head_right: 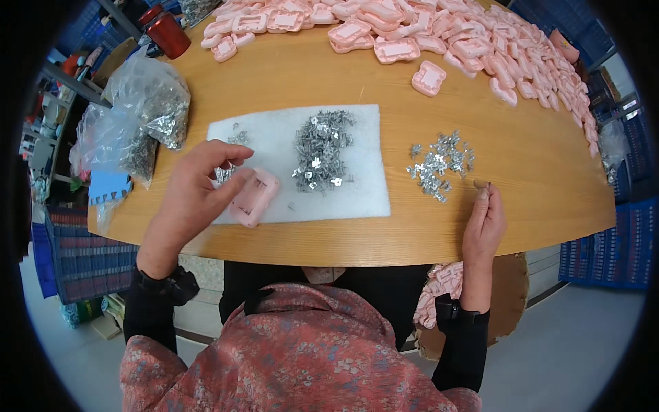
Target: The person sits at a table and assembles small pink plastic cases by inserting metal components into them. They use a small metal tool to push the components into place and then place the finished units into a pile on the table. The person repeatedly picks up new cases and components to continue the assembly process.
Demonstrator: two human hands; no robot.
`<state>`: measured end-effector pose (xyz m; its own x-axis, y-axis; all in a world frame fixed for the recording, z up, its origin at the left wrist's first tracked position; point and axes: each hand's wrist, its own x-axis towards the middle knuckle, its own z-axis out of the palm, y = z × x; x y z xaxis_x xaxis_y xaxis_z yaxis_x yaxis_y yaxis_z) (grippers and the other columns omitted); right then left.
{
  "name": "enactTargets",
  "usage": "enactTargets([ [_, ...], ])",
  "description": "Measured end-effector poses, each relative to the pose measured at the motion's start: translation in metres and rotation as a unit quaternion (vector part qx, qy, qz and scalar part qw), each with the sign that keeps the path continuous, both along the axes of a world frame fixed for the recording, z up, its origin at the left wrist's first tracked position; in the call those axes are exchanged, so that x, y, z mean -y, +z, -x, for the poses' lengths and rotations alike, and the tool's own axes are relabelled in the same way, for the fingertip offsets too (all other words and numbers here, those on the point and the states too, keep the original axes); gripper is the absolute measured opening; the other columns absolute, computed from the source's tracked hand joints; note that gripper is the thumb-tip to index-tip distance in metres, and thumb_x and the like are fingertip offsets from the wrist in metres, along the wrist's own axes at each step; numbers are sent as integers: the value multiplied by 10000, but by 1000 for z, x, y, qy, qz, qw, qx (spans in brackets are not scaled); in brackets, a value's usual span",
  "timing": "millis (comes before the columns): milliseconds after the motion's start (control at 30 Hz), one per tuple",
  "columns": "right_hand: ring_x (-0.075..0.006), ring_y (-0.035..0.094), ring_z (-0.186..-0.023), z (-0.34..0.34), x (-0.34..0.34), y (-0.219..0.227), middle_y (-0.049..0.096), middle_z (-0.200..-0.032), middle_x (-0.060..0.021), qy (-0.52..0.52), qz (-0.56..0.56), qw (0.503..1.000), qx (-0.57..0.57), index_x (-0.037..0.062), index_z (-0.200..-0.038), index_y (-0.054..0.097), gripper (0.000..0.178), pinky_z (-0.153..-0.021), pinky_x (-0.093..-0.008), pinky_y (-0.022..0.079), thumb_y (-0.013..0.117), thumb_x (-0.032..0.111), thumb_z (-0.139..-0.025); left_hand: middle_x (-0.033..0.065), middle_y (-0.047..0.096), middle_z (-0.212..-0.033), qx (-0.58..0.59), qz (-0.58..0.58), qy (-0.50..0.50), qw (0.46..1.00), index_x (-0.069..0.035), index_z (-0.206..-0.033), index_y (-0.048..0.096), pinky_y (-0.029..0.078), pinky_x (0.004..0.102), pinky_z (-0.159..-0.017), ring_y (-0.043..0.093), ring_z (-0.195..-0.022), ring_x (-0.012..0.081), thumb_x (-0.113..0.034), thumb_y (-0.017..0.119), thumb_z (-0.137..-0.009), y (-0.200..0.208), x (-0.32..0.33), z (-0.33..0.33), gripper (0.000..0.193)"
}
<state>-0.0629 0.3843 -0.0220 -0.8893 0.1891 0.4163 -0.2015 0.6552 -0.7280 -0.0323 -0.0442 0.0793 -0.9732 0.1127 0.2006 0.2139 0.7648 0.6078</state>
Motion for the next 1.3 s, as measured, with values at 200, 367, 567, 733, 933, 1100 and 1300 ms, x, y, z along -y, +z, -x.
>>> enactTargets([
  [200, -78, 481, -747, -4, 4, 7, 560, -821, -13, -24, -13, 999, 18, -33, -1127, 612, 287, -675, -244, 426, 471, 210, -1065, 155, 594, -955, 17, 232, 38, 972, -5, -1064, 680, 499, 426, -815, 577, -937, 347, -348, 855, -676, -12, -24, -18, 547],
  [367, -121, 555, -883, -2, -4, 0, 631, -953, -66, -8, -1, 1000, 23, -40, -1153, 602, 267, -797, -273, 461, 461, 164, -1054, 157, 604, -930, -41, 184, 80, 979, -25, -978, 673, 513, 434, -797, 594, -925, 354, -295, 818, -682, -34, -24, -17, 425],
  [567, -160, 566, -923, -2, -15, -9, 626, -1002, -94, -10, -1, 1000, 19, -50, -1177, 586, 287, -835, -294, 465, 425, 151, -1052, 154, 679, -880, 0, 80, 151, 985, -49, -1084, 626, 546, 435, -741, 659, -862, 364, -308, 804, -703, -10, -18, -17, 494],
  [733, -134, 503, -821, -11, -4, -3, 533, -885, -44, 2, -2, 1000, -19, -44, -1185, 584, 320, -733, -270, 436, 397, 194, -1081, 128, 695, -933, 48, -230, 109, 966, -64, -1241, 577, 552, 362, -705, 681, -808, 271, -275, 813, -761, -14, 9, -12, 575],
  [933, -96, 439, -734, -18, 22, 25, 471, -827, -27, 31, 20, 998, -43, -40, -1189, 593, 304, -644, -237, 382, 393, 163, -1083, 53, 658, -1068, 223, -563, 26, 795, -15, -1255, 543, 558, 292, -801, 650, -891, 118, -114, 757, -870, -25, 21, -4, 451],
  [1100, -106, 456, -734, -21, 36, 36, 485, -831, -34, 51, 18, 998, -13, -50, -1157, 595, 262, -647, -249, 394, 428, 129, -1062, 84, 647, -1073, 198, -719, 12, 667, -41, -1196, 540, 592, 382, -842, 667, -939, 195, -113, 728, -893, -32, 13, -3, 364],
  [1300, -157, 559, -868, -30, 38, 28, 588, -958, -88, 49, -20, 998, -46, -57, -1132, 593, 186, -784, -277, 472, 523, 45, -994, 135, 652, -1076, 222, -702, 9, 677, -76, -1201, 496, 608, 414, -800, 678, -971, 237, -121, 662, -933, -32, -4, 4, 319],
])
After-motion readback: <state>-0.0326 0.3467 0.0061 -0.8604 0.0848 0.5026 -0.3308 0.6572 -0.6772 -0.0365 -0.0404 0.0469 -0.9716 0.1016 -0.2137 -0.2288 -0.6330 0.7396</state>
